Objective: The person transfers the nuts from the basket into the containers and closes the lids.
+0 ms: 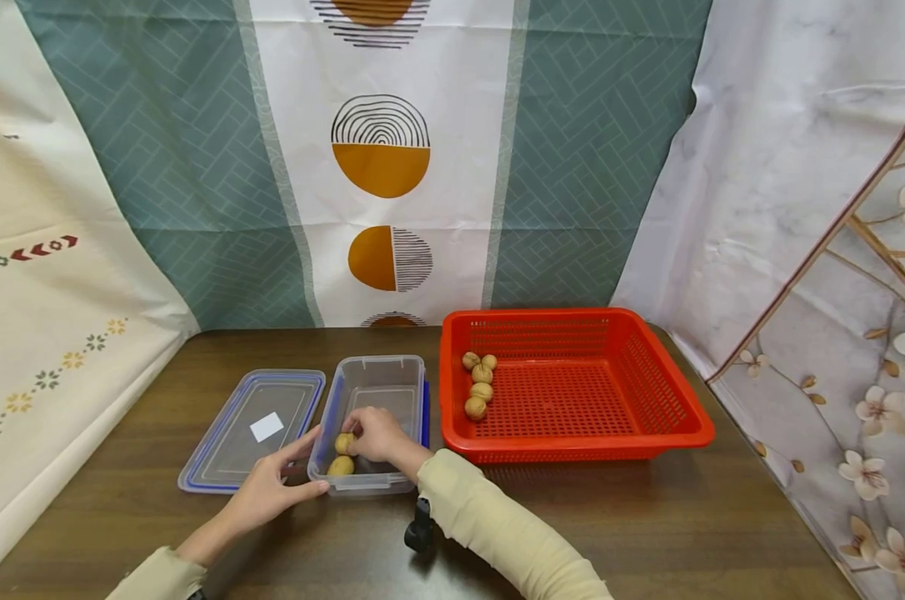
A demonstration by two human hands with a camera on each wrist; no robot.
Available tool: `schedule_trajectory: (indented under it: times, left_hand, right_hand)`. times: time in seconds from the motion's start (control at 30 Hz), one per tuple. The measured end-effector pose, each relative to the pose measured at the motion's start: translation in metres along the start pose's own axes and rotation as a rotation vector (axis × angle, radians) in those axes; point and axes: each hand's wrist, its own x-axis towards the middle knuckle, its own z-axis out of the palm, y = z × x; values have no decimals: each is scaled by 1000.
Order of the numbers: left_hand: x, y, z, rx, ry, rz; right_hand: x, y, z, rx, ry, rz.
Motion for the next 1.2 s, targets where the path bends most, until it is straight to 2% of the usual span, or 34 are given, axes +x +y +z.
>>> schedule_trajectory:
  times: [0.37,0.9,1.07,1.2]
  left_hand:
    - [0,-1,1,-12,-6,5]
    - [0,1,1,7,-12,-9]
    - [0,2,1,5,-4,-3]
    - [0,2,0,0,1,0]
  right_hand:
    - [-1,2,2,40,-6,3]
    - [-7,-5,-4,99,50,-2]
    - [-14,-12,-16,122,29,-37]
    - [-22,-23,-34,89,5,-69]
